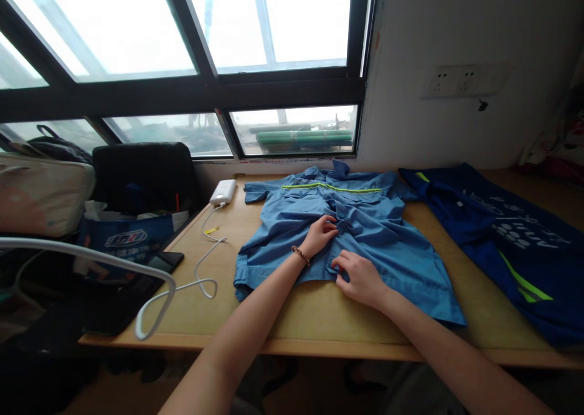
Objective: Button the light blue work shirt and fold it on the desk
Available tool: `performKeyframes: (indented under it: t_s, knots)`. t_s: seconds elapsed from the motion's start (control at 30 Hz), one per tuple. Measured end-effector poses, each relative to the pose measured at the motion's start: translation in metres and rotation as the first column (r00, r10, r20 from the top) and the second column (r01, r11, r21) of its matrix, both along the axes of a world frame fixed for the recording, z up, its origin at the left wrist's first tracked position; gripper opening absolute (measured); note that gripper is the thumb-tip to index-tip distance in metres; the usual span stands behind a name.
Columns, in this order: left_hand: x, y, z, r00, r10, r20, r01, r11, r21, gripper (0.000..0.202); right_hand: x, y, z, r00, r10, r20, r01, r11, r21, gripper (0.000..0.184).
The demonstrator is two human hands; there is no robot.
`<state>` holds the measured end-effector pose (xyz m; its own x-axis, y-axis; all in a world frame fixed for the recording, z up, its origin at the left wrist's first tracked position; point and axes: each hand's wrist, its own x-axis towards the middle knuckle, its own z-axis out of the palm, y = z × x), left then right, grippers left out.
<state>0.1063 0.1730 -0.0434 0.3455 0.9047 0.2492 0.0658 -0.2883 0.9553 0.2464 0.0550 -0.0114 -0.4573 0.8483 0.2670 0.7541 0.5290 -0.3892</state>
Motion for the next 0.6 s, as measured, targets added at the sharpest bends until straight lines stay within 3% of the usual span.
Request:
performKeyframes:
  t_s: [0.2, 0.37, 0.43, 0.5, 0.6]
  knots:
    - [0.001, 0.001, -0.002, 1.0, 0.014, -0.019, -0.014, 1.0, 0.019, 0.028, -0.006, -0.001, -0.003, 0.996, -0.079, 0.044, 0.078, 0.997, 0.022, 0.004]
    - [0.002, 0.0, -0.001, 0.999, 0.028, -0.041, -0.027, 0.999, 0.029, 0.026, -0.005, 0.002, -0.002, 0.996, -0.078, -0.045, 0.078, 0.997, -0.008, 0.013]
    - [0.001, -0.001, -0.001, 0.998, 0.033, -0.055, -0.031, 0.999, 0.04, 0.025, -0.002, 0.007, -0.003, 0.988, -0.089, -0.129, 0.076, 0.992, -0.1, 0.017]
    - [0.0, -0.002, 0.0, 0.998, 0.027, -0.064, -0.024, 0.999, 0.049, 0.025, 0.004, 0.013, -0.004, 0.968, -0.115, -0.224, 0.047, 0.957, -0.287, 0.017]
    - [-0.001, -0.005, 0.001, 0.997, 0.005, -0.074, -0.001, 0.999, 0.054, 0.027, 0.014, 0.022, -0.002, 0.919, -0.205, -0.338, -0.043, 0.799, -0.6, 0.015]
